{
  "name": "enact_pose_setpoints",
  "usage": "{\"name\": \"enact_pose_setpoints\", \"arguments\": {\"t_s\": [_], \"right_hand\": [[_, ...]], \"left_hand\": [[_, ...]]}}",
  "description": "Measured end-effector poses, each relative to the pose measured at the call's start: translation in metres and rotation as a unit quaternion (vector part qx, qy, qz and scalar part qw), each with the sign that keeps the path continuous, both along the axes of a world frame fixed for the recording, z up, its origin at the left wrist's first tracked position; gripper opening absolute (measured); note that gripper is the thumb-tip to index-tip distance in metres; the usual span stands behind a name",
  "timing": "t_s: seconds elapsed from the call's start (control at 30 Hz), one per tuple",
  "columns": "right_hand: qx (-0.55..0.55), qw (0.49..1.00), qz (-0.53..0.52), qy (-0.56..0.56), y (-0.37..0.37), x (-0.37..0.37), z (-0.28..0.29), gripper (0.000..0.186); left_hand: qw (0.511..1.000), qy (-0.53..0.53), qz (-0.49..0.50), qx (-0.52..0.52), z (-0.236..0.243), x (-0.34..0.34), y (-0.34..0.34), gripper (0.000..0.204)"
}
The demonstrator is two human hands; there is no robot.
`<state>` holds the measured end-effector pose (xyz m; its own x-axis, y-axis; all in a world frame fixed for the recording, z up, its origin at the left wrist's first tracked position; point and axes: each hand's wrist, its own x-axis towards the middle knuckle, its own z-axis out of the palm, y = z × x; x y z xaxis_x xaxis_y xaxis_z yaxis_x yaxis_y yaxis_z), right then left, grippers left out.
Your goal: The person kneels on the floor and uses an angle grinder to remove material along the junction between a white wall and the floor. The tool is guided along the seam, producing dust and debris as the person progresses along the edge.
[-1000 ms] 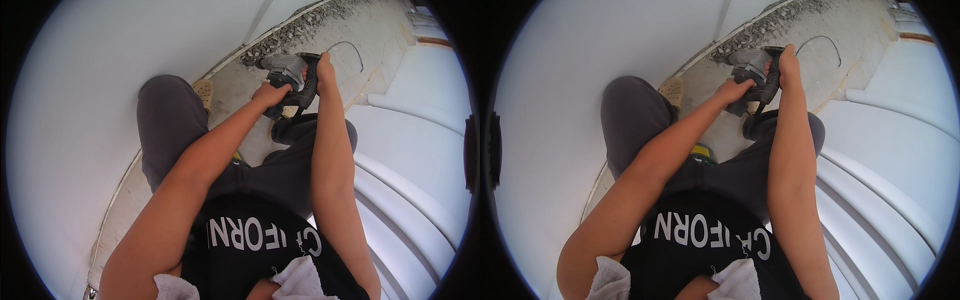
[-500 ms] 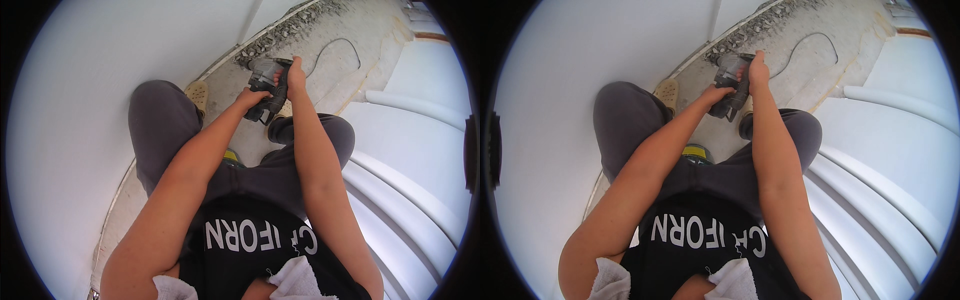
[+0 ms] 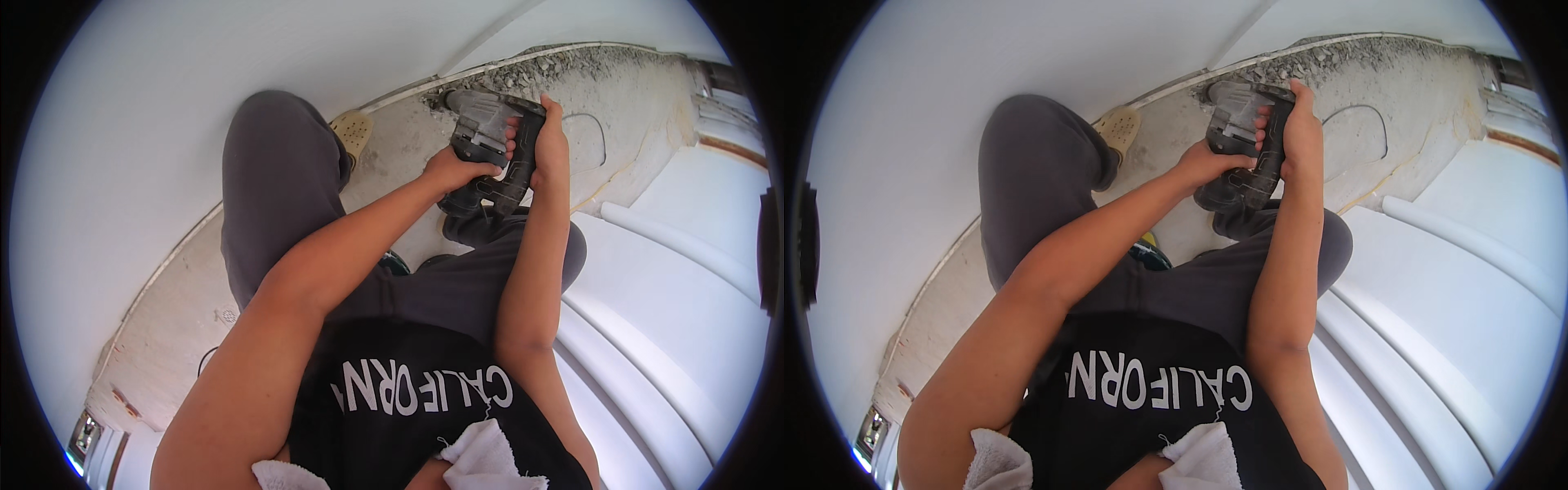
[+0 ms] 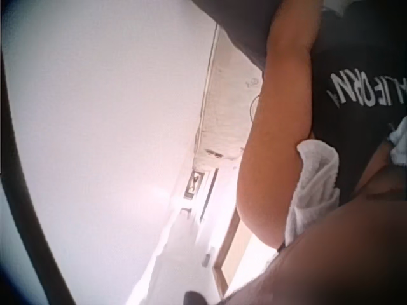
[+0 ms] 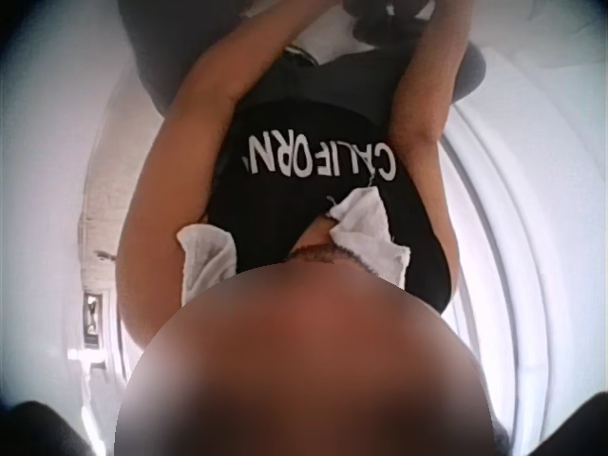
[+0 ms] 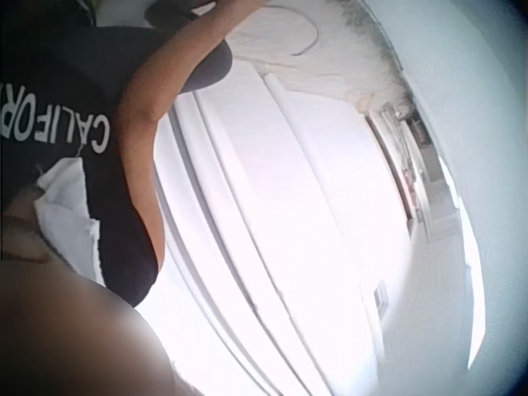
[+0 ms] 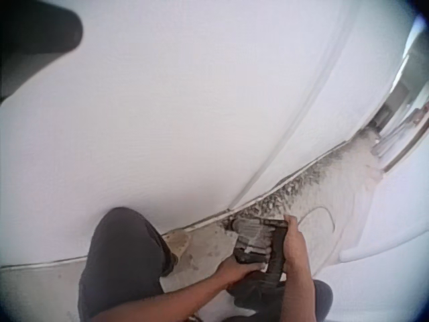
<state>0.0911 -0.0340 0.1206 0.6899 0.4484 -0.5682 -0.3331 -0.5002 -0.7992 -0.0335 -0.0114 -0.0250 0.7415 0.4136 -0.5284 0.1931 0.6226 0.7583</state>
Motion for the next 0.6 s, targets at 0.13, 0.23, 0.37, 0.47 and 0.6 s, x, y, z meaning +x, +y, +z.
{"name": "enact_pose_setpoints", "arguments": {"t_s": [0.13,0.23,0.37,0.47,0.6], "right_hand": [[-0.016,1.0,0.007,-0.008,0.015,-0.018,-0.02,0.068],[-0.066,0.997,0.025,-0.04,0.038,-0.025,-0.048,0.071],[-0.068,0.997,0.01,-0.031,0.047,0.011,-0.055,0.072],[-0.034,0.995,-0.067,0.064,0.042,0.054,-0.049,0.069],[-0.008,0.993,-0.086,0.087,0.028,0.086,-0.047,0.062]], "left_hand": [[0.996,-0.069,-0.008,-0.049,-0.019,-0.012,0.007,0.05],[0.989,-0.112,0.061,-0.07,-0.034,-0.021,0.012,0.047],[0.992,-0.099,0.04,-0.064,-0.042,0.001,0.024,0.051],[0.997,0.031,-0.065,0.023,-0.044,0.035,0.043,0.052],[0.979,0.149,-0.086,0.112,-0.043,0.069,0.047,0.052]]}}
